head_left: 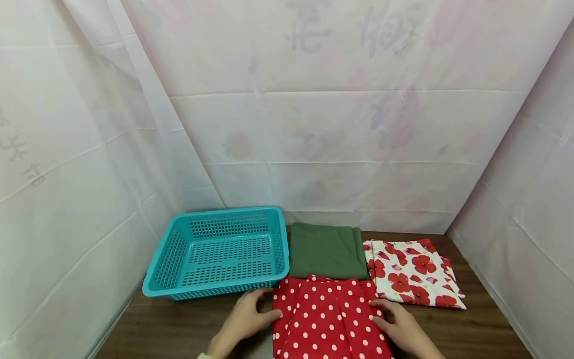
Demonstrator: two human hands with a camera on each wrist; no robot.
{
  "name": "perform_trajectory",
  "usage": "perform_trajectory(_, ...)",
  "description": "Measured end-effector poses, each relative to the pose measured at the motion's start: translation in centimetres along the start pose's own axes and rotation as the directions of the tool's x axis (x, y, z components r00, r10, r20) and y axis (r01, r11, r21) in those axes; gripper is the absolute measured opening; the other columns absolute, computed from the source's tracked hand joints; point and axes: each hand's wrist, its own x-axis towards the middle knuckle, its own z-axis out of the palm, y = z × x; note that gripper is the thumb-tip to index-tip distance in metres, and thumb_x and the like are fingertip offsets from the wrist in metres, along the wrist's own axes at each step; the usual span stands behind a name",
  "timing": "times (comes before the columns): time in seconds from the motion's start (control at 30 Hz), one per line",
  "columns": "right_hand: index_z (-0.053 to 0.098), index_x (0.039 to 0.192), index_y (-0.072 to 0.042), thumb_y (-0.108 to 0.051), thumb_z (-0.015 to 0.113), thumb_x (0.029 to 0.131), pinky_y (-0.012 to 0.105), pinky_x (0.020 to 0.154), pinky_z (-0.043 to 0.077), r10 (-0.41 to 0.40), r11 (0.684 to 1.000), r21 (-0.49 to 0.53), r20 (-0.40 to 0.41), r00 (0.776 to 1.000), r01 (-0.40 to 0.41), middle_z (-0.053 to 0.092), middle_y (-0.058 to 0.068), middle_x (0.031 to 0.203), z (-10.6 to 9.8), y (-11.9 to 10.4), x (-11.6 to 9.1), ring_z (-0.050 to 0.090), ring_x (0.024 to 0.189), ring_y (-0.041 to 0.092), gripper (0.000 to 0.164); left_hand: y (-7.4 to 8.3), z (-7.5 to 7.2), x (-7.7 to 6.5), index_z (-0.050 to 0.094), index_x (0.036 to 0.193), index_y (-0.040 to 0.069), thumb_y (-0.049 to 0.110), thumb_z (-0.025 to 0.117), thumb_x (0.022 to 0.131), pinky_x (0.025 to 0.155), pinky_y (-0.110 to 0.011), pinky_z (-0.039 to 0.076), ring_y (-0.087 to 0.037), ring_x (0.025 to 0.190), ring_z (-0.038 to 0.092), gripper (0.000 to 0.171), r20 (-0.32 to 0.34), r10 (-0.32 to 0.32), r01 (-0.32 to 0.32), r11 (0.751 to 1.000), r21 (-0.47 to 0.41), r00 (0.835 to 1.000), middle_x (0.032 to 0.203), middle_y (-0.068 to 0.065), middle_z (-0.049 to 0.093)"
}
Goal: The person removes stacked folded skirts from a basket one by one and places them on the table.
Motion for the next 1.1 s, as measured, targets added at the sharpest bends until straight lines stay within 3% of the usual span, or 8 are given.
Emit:
perform_trajectory(0.07,0.068,0.126,-0.008,-0.017,0.077,0.092,0.050,0.087,0.060,-0.006,1.000,0.006,0.003,1.000,0.006,0.066,0.015,0.127,0.1,0.0,-0.1,0.064,0.106,0.026,0.037,-1.4,-1.3,-0.2,0.070,0.125,0.012,0.044,0.083,0.083,0.096,-0.055,0.054,-0.030,0.113,0.065,0.055,-0.072,0.003,-0.001,1.000,0.027,0.997,0.121,-0.008,0.071)
perform_trajectory(0.17,0.068,0.126,-0.006,-0.017,0.077,0.092,0.048,0.085,0.061,-0.033,0.999,0.001,0.011,0.999,0.033,0.066,0.016,0.126,0.1,0.2,-0.2,0.064,0.104,0.025,0.037,-3.4,-3.4,-0.6,0.076,0.109,0.014,0.039,0.081,0.087,0.081,-0.044,0.057,-0.018,0.092,0.069,0.033,-0.143,-0.050,0.062,0.995,0.081,0.988,0.099,0.000,0.074)
perform_trajectory(0.3,0.068,0.126,-0.006,-0.017,0.078,0.091,0.045,0.082,0.061,-0.050,0.999,-0.022,0.004,0.999,0.050,0.067,0.015,0.123,-0.2,0.4,-0.3,0.063,0.100,0.023,0.038,-5.4,-5.8,-1.2,0.078,0.098,0.014,0.034,0.077,0.092,0.071,-0.041,0.056,-0.015,0.081,0.067,0.020,-0.160,-0.151,0.169,0.980,0.108,0.976,0.089,0.003,0.073)
perform_trajectory(0.47,0.068,0.126,-0.005,-0.018,0.078,0.091,0.045,0.082,0.060,-0.068,0.997,-0.035,0.007,0.998,0.068,0.066,0.015,0.123,-0.7,0.8,-0.4,0.063,0.101,0.024,0.038,-6.8,-7.2,-0.9,0.076,0.102,0.011,0.031,0.075,0.094,0.076,-0.047,0.057,-0.024,0.089,0.070,0.021,-0.156,-0.167,0.184,0.977,0.108,0.974,0.096,-0.003,0.075)
perform_trajectory(0.7,0.067,0.126,-0.003,-0.017,0.075,0.093,0.047,0.085,0.061,-0.082,0.996,-0.027,0.016,0.996,0.083,0.069,0.012,0.121,-1.7,0.4,-0.4,0.066,0.106,0.026,0.037,-7.9,-8.4,-0.6,0.060,0.131,0.001,0.027,0.074,0.094,0.081,-0.056,0.055,-0.034,0.102,0.064,0.047,-0.191,-0.129,0.162,0.973,0.167,0.973,0.111,-0.019,0.066)
perform_trajectory(0.83,0.067,0.128,-0.004,-0.017,0.077,0.092,0.047,0.087,0.061,-0.068,0.996,-0.052,-0.023,0.997,0.066,0.069,0.012,0.123,-2.7,-0.1,-0.5,0.066,0.112,0.029,0.040,-8.3,-10.0,-1.3,0.059,0.130,-0.001,0.023,0.072,0.095,0.083,-0.058,0.054,-0.039,0.105,0.063,0.044,-0.237,-0.114,0.159,0.970,0.183,0.965,0.114,-0.024,0.065)
perform_trajectory(0.97,0.065,0.130,-0.001,-0.018,0.078,0.092,0.046,0.085,0.062,-0.126,0.985,-0.127,-0.079,0.989,0.116,0.067,0.018,0.127,-4.1,-0.5,-0.7,0.067,0.111,0.032,0.044,-8.4,-12.2,-2.4,0.069,0.109,0.004,0.011,0.066,0.090,0.070,-0.051,0.054,-0.035,0.094,0.065,0.021,-0.342,-0.115,0.195,0.958,0.209,0.932,0.105,-0.019,0.067)
perform_trajectory(1.1,0.066,0.128,0.001,-0.020,0.081,0.089,0.053,0.087,0.059,-0.277,0.938,-0.267,-0.196,0.941,0.221,0.068,0.022,0.124,-5.7,-1.0,-0.5,0.067,0.109,0.038,0.047,-7.7,-14.2,-3.2,0.071,0.094,0.010,0.003,0.057,0.083,0.056,-0.036,0.044,-0.025,0.076,0.057,0.019,-0.524,-0.056,0.194,0.958,0.213,0.850,0.094,-0.012,0.066)
